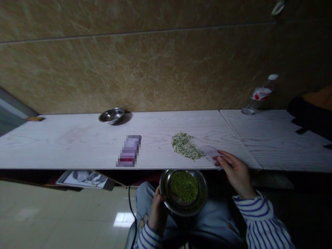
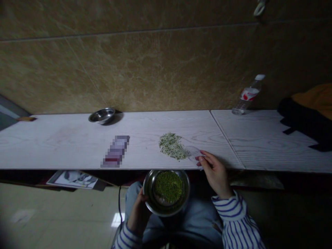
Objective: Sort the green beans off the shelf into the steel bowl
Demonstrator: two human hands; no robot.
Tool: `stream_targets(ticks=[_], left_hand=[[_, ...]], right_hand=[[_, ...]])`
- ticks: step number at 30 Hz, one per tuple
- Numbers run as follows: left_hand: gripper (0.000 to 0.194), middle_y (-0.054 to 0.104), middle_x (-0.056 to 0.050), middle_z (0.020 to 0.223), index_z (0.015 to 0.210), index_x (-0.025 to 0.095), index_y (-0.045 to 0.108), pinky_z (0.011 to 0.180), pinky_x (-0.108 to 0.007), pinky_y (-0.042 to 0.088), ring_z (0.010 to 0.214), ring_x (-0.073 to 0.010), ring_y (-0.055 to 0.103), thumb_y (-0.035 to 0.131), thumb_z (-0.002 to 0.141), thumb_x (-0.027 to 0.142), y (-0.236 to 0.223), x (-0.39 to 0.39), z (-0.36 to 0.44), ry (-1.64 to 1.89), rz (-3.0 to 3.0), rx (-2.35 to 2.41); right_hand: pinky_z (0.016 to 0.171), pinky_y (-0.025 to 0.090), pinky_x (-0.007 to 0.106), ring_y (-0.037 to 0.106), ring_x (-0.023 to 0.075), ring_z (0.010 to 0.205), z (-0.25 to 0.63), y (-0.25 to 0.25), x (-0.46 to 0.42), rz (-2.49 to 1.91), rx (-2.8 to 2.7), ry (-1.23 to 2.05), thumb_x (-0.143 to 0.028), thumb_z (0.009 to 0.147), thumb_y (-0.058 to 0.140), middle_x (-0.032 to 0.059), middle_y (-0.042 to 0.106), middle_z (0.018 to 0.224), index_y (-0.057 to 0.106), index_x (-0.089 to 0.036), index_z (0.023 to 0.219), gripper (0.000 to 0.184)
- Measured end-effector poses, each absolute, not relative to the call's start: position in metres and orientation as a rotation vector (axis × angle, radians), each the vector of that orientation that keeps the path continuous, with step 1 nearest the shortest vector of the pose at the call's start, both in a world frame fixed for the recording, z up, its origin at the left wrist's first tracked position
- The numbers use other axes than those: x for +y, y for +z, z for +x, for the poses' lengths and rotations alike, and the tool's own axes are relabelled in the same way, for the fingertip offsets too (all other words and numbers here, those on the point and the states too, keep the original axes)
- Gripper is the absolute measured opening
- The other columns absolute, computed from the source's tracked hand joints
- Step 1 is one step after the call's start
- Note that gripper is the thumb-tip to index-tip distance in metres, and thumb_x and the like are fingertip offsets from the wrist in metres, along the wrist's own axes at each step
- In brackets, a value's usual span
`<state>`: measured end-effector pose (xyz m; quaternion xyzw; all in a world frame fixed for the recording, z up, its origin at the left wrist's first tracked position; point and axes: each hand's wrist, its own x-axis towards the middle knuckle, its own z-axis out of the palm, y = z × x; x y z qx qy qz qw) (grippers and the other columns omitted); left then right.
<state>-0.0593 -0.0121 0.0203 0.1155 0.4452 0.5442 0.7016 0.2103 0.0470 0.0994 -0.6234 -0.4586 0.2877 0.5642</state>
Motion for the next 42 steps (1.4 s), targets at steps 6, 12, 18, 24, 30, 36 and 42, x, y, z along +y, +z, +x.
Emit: stream_targets(ticks=[6, 12, 18, 24, 30, 36, 42], left_hand=[[0.047, 0.075, -0.011, 0.105, 0.111, 0.027, 0.074, 0.084, -0.045, 0.053, 0.105, -0.0368, 0.067, 0.072, 0.064, 0.03, 0.019, -0.009, -0.058, 1.214, 0.266, 1.004], [0.052, 0.076, -0.011, 0.114, 0.118, 0.024, 0.071, 0.089, -0.045, 0.053, 0.113, -0.0365, 0.066, 0.07, 0.066, 0.029, 0.019, -0.006, -0.057, 1.195, 0.269, 0.982], [0.054, 0.076, -0.01, 0.121, 0.121, 0.025, 0.072, 0.094, -0.044, 0.052, 0.12, -0.0366, 0.064, 0.071, 0.067, 0.025, 0.017, -0.001, -0.061, 1.191, 0.207, 0.964], [0.045, 0.078, -0.009, 0.115, 0.113, 0.026, 0.077, 0.094, -0.044, 0.053, 0.117, -0.0367, 0.066, 0.076, 0.068, 0.025, 0.017, 0.003, -0.066, 1.197, 0.179, 0.884], [0.048, 0.078, -0.011, 0.113, 0.116, 0.027, 0.076, 0.094, -0.048, 0.053, 0.115, -0.0392, 0.067, 0.078, 0.068, 0.027, 0.015, 0.003, -0.067, 1.182, 0.189, 0.882], [0.05, 0.079, -0.01, 0.111, 0.117, 0.027, 0.076, 0.093, -0.048, 0.054, 0.112, -0.0387, 0.069, 0.078, 0.067, 0.025, 0.014, 0.003, -0.067, 1.163, 0.174, 0.894], [0.053, 0.078, -0.01, 0.115, 0.121, 0.026, 0.074, 0.094, -0.046, 0.055, 0.115, -0.0379, 0.068, 0.077, 0.068, 0.027, 0.013, 0.0, -0.07, 1.177, 0.162, 0.933]], right_hand=[[0.075, 0.063, 0.042, 0.076, 0.0249, 0.073, 0.215, 0.094, 0.048, -1.478, -1.027, 0.723, -0.062, 0.071, 0.079, 0.0131, 0.081, 0.091, 0.072, -0.017, 0.111, 0.061], [0.074, 0.062, 0.04, 0.075, 0.0237, 0.073, 0.223, 0.093, 0.05, -1.495, -1.017, 0.706, -0.058, 0.07, 0.081, 0.0115, 0.08, 0.089, 0.072, -0.017, 0.109, 0.057], [0.075, 0.06, 0.039, 0.073, 0.0233, 0.074, 0.221, 0.091, 0.053, -1.525, -1.018, 0.754, -0.057, 0.071, 0.078, 0.0113, 0.08, 0.087, 0.07, -0.016, 0.111, 0.058], [0.071, 0.058, 0.037, 0.07, 0.0217, 0.069, 0.222, 0.093, 0.061, -1.571, -1.041, 0.715, -0.055, 0.072, 0.076, 0.0102, 0.079, 0.084, 0.069, -0.016, 0.112, 0.056], [0.072, 0.06, 0.038, 0.072, 0.0227, 0.071, 0.229, 0.09, 0.058, -1.601, -1.082, 0.664, -0.053, 0.075, 0.074, 0.0102, 0.079, 0.083, 0.07, -0.017, 0.111, 0.051], [0.079, 0.062, 0.039, 0.077, 0.0269, 0.085, 0.231, 0.091, 0.051, -1.629, -1.316, 0.604, -0.054, 0.082, 0.069, 0.0109, 0.08, 0.091, 0.075, -0.021, 0.098, 0.037], [0.084, 0.059, 0.036, 0.075, 0.0226, 0.087, 0.222, 0.11, 0.063, -1.525, -1.882, 0.486, -0.032, 0.092, 0.059, 0.005, 0.08, 0.091, 0.078, -0.026, 0.094, 0.02]])
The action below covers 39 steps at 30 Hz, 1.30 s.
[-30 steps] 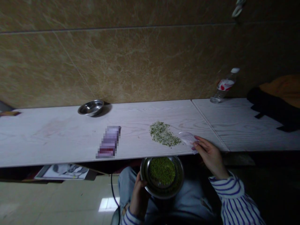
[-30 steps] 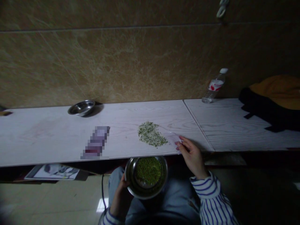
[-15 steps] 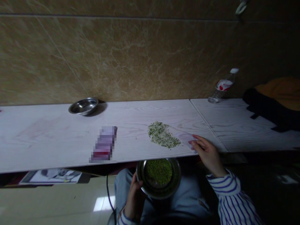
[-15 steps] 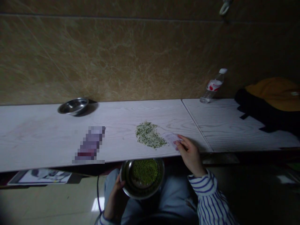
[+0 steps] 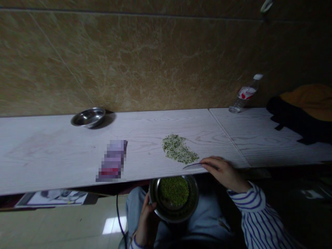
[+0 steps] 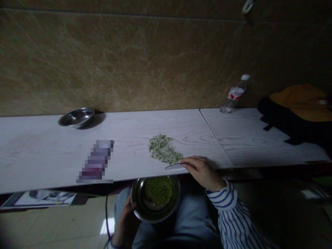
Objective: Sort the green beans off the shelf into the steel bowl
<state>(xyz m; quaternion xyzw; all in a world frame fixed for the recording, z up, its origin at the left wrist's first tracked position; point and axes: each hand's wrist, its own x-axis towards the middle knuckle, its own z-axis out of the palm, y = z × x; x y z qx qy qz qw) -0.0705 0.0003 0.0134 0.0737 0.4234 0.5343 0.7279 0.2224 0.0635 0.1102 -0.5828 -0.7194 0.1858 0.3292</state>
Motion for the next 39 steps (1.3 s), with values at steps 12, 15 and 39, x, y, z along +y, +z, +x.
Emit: stream_targets(ticks=[12, 15, 39], left_hand=[[0.069, 0.073, -0.009, 0.128, 0.142, 0.029, 0.061, 0.096, -0.045, 0.054, 0.126, -0.0366, 0.062, 0.069, 0.074, 0.028, 0.009, 0.003, -0.067, 1.165, 0.255, 0.961], [0.067, 0.072, -0.009, 0.13, 0.141, 0.028, 0.061, 0.095, -0.044, 0.054, 0.125, -0.0367, 0.061, 0.069, 0.074, 0.029, 0.008, 0.003, -0.066, 1.162, 0.268, 0.96], [0.051, 0.076, -0.01, 0.12, 0.119, 0.026, 0.074, 0.093, -0.045, 0.053, 0.121, -0.038, 0.064, 0.076, 0.068, 0.024, 0.013, -0.008, -0.064, 1.164, 0.202, 0.911]], right_hand=[[0.088, 0.057, 0.033, 0.075, 0.021, 0.094, 0.215, 0.108, 0.112, -1.441, -1.977, 0.536, -0.02, 0.09, 0.057, 0.0061, 0.081, 0.099, 0.076, -0.021, 0.099, 0.021], [0.088, 0.057, 0.033, 0.074, 0.0204, 0.095, 0.211, 0.109, 0.124, -1.42, -1.961, 0.575, -0.019, 0.089, 0.057, 0.0062, 0.081, 0.1, 0.076, -0.021, 0.098, 0.022], [0.082, 0.06, 0.042, 0.076, 0.0273, 0.09, 0.244, 0.086, 0.135, -1.595, -1.295, 0.464, -0.036, 0.08, 0.065, 0.0123, 0.08, 0.093, 0.073, -0.018, 0.099, 0.027]])
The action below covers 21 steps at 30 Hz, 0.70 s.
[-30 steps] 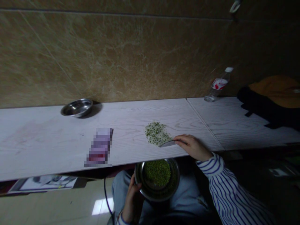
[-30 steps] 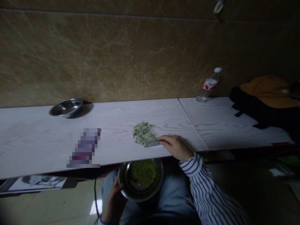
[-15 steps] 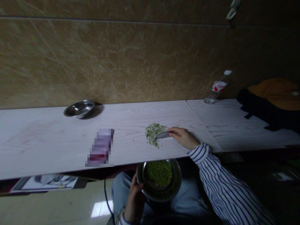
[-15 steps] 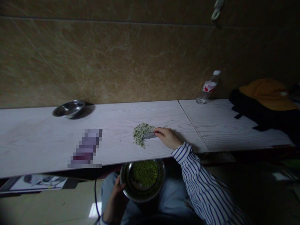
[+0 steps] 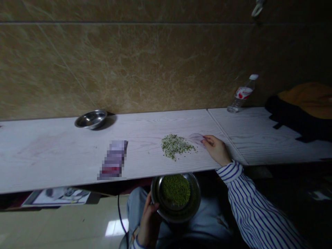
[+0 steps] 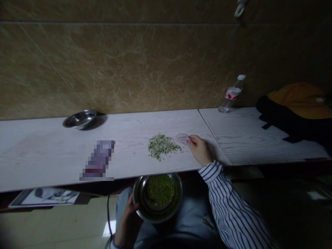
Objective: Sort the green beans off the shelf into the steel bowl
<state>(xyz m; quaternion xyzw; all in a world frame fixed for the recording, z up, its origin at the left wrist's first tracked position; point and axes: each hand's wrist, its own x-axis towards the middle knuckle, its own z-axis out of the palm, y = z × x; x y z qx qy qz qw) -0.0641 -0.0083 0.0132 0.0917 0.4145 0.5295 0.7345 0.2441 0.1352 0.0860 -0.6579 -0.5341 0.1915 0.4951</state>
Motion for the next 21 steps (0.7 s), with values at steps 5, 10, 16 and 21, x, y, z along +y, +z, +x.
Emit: stream_targets(ticks=[5, 10, 16, 21], left_hand=[[0.051, 0.078, -0.008, 0.114, 0.117, 0.028, 0.075, 0.088, -0.043, 0.055, 0.108, -0.0347, 0.069, 0.078, 0.066, 0.024, 0.017, -0.011, -0.064, 1.178, 0.198, 0.915], [0.052, 0.077, -0.008, 0.115, 0.117, 0.029, 0.074, 0.086, -0.043, 0.055, 0.106, -0.0343, 0.069, 0.079, 0.066, 0.025, 0.021, -0.012, -0.062, 1.17, 0.183, 0.936], [0.049, 0.076, -0.01, 0.117, 0.116, 0.027, 0.074, 0.087, -0.043, 0.055, 0.111, -0.0361, 0.067, 0.077, 0.068, 0.027, 0.024, -0.011, -0.059, 1.141, 0.232, 0.941], [0.05, 0.075, -0.01, 0.117, 0.12, 0.027, 0.073, 0.086, -0.043, 0.056, 0.11, -0.0355, 0.066, 0.075, 0.07, 0.026, 0.021, -0.013, -0.058, 1.144, 0.252, 0.935]], right_hand=[[0.077, 0.061, 0.04, 0.076, 0.027, 0.084, 0.251, 0.081, 0.126, -1.627, -1.249, 0.464, -0.035, 0.079, 0.064, 0.0112, 0.08, 0.087, 0.073, -0.018, 0.1, 0.029], [0.073, 0.061, 0.039, 0.076, 0.0272, 0.081, 0.261, 0.079, 0.118, -1.656, -1.197, 0.445, -0.037, 0.076, 0.067, 0.0111, 0.08, 0.086, 0.073, -0.018, 0.099, 0.031], [0.063, 0.06, 0.036, 0.074, 0.0246, 0.068, 0.253, 0.077, 0.111, -1.658, -1.176, 0.502, -0.035, 0.074, 0.067, 0.0094, 0.08, 0.08, 0.073, -0.018, 0.097, 0.029], [0.059, 0.059, 0.034, 0.074, 0.0235, 0.064, 0.232, 0.077, 0.108, -1.615, -1.191, 0.593, -0.036, 0.075, 0.067, 0.009, 0.08, 0.078, 0.072, -0.019, 0.096, 0.028]])
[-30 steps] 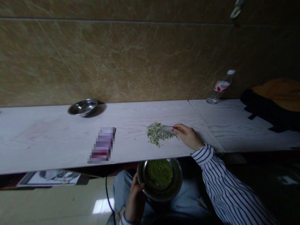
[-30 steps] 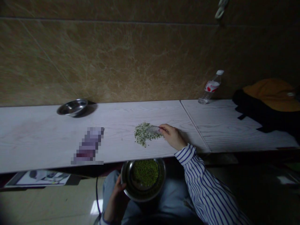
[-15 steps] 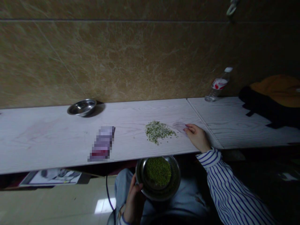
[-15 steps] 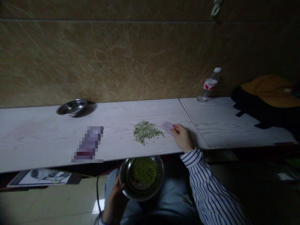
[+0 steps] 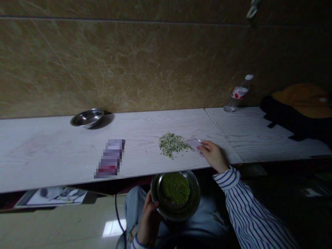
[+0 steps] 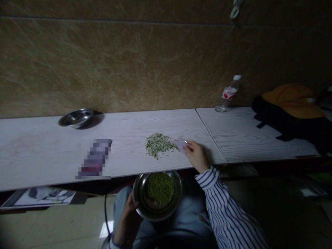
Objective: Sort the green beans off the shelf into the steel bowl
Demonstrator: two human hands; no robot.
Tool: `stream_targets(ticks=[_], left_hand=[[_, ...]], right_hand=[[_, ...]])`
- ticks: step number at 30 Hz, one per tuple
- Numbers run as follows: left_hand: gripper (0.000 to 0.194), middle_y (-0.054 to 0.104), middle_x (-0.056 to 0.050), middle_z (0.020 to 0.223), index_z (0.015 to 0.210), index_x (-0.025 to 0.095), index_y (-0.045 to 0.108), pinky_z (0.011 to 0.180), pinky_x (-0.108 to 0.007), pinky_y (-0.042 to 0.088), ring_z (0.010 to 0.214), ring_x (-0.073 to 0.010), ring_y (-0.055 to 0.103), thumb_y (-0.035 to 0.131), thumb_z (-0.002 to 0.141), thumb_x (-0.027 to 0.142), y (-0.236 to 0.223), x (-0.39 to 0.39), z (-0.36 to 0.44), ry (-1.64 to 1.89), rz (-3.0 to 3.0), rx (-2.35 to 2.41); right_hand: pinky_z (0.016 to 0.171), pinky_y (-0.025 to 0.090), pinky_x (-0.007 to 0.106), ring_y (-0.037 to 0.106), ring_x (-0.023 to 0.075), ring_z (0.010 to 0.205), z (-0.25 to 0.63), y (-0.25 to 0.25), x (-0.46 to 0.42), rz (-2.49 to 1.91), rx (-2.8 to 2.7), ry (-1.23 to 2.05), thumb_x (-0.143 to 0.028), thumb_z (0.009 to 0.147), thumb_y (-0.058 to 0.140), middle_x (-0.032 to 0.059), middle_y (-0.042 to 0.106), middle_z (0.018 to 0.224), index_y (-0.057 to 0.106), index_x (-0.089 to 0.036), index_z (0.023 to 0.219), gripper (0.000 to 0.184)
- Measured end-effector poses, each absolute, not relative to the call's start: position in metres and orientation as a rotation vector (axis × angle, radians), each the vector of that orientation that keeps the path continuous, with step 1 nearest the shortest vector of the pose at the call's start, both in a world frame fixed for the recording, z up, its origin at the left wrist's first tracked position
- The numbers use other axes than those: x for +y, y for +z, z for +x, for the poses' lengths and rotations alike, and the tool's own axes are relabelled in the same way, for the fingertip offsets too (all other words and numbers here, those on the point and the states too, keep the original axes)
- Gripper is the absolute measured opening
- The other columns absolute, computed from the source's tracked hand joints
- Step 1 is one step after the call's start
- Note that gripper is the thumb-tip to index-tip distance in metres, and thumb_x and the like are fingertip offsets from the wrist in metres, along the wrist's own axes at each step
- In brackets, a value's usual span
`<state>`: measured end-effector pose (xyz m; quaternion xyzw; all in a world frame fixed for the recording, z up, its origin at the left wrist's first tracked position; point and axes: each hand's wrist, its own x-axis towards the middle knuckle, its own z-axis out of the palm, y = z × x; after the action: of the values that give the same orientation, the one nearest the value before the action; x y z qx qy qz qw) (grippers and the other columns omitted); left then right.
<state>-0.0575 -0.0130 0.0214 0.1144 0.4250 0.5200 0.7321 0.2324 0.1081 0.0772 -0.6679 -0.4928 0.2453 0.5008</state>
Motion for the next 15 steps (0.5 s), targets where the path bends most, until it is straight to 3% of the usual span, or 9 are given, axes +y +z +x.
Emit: stream_targets(ticks=[7, 15], left_hand=[[0.055, 0.075, -0.011, 0.118, 0.123, 0.027, 0.072, 0.089, -0.046, 0.054, 0.116, -0.0388, 0.064, 0.076, 0.068, 0.028, 0.019, -0.012, -0.055, 1.142, 0.264, 0.955], [0.054, 0.073, -0.009, 0.117, 0.125, 0.027, 0.071, 0.087, -0.041, 0.054, 0.104, -0.0325, 0.066, 0.075, 0.071, 0.025, 0.019, -0.012, -0.05, 1.128, 0.251, 0.938]], right_hand=[[0.058, 0.059, 0.032, 0.075, 0.0229, 0.064, 0.212, 0.082, 0.099, -1.559, -1.219, 0.687, -0.039, 0.077, 0.068, 0.0088, 0.08, 0.08, 0.071, -0.02, 0.095, 0.027], [0.066, 0.061, 0.036, 0.076, 0.0249, 0.072, 0.203, 0.09, 0.083, -1.547, -1.277, 0.699, -0.042, 0.079, 0.067, 0.0097, 0.08, 0.08, 0.071, -0.019, 0.098, 0.031]])
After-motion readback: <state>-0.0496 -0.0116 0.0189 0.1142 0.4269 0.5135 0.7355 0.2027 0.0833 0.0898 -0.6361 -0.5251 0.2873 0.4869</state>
